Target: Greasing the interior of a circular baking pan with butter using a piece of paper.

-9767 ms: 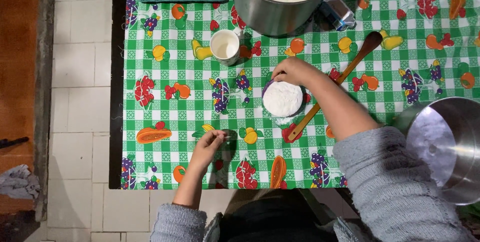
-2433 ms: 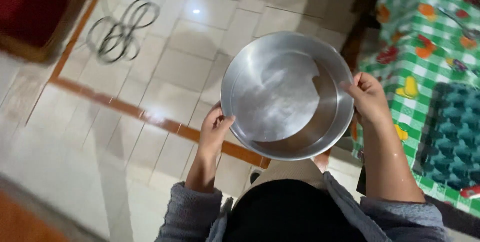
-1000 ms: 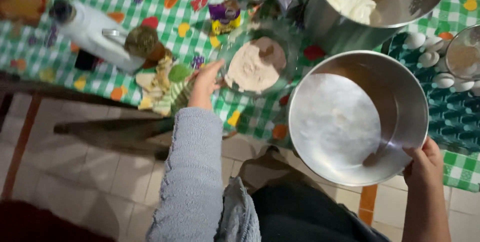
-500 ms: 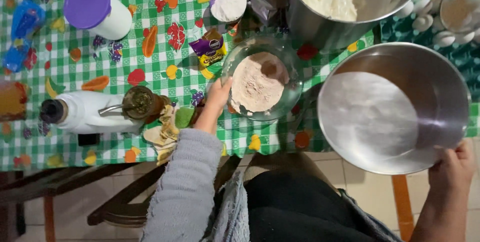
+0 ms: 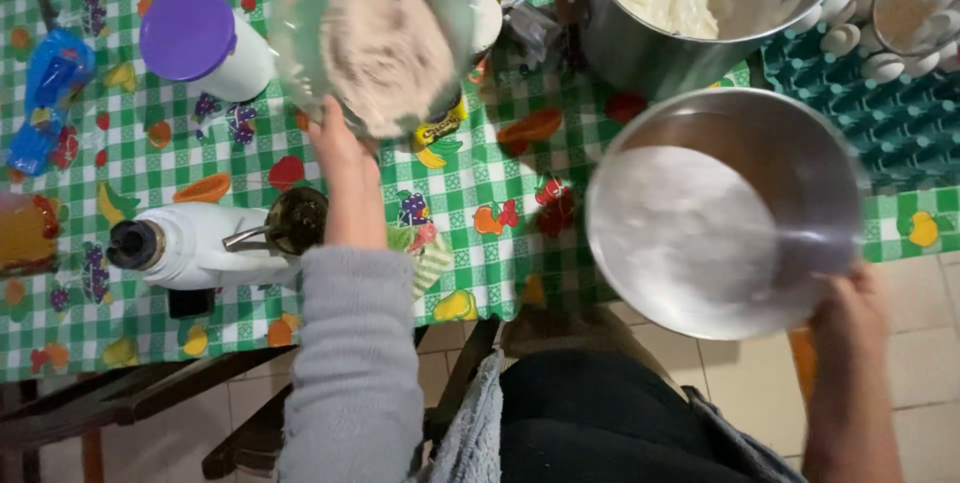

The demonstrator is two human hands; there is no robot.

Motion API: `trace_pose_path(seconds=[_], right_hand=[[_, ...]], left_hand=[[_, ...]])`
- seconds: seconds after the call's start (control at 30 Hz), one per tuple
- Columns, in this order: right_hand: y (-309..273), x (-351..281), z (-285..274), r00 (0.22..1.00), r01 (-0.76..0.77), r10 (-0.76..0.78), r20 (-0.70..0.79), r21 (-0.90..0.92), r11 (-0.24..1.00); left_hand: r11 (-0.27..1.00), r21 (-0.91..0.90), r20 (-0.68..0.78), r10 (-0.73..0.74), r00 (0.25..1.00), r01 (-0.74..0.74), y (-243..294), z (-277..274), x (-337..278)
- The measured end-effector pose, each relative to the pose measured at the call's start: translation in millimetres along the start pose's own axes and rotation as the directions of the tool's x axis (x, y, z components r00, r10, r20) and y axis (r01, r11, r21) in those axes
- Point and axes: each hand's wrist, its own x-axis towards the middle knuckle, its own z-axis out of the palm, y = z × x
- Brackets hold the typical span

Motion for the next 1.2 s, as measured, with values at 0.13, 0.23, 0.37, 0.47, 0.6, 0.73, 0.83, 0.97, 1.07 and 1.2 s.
trace_pose_path(seconds=[0.13, 0.23, 0.37, 0.47, 0.6, 0.73, 0.83, 0.97, 1.07, 1.2], right_hand=[[33, -1, 81, 0.995, -0.067, 0.074, 0.065, -0.112, 0.991], [33, -20, 155, 0.982, -0.183, 0.19, 0.015, -0.209, 0.961], [74, -17, 195, 0.958, -0.15, 0.136, 0.253, 0.038, 0.988], [94, -14, 217, 0.938, -0.182, 0.158, 0.308, 0.048, 0.982], [102, -20, 235, 0.918, -0.219, 0.165, 0.361, 0.114, 0.969], [87, -18, 223, 0.935, -0.251, 0.248, 0.252, -0.022, 0.968], [71, -15, 201, 0.949, -0.25, 0.259, 0.181, -0.073, 0.965], [91, -4, 151, 0.976, -0.118, 0.126, 0.178, -0.056, 0.991], [88, -5, 152, 0.962, -0.118, 0.136, 0.236, -0.089, 0.989], [18, -21, 207, 0.861, -0.339, 0.41, 0.301, -0.261, 0.904]], left_hand=[[0.996, -0.076, -0.224, -0.057, 0.973, 0.04, -19, 14, 39], [0.991, -0.13, -0.254, -0.023, 0.967, -0.011, -45, 1, 81], [0.958, -0.261, -0.219, -0.18, 0.959, 0.12, -60, -9, 118], [0.952, -0.258, -0.137, -0.203, 0.97, 0.163, -69, -15, 147], [0.965, -0.132, -0.161, -0.246, 0.956, 0.226, -71, -12, 148], [0.951, -0.22, -0.077, -0.24, 0.968, 0.218, -101, -32, 160], [0.95, -0.194, -0.14, -0.274, 0.951, 0.245, -115, -45, 165], [0.952, -0.086, -0.142, -0.303, 0.942, 0.294, -112, -52, 162], [0.929, -0.21, 0.038, -0.304, 0.952, 0.305, -99, -52, 144], [0.913, -0.268, -0.038, -0.328, 0.944, 0.307, -71, -45, 111]])
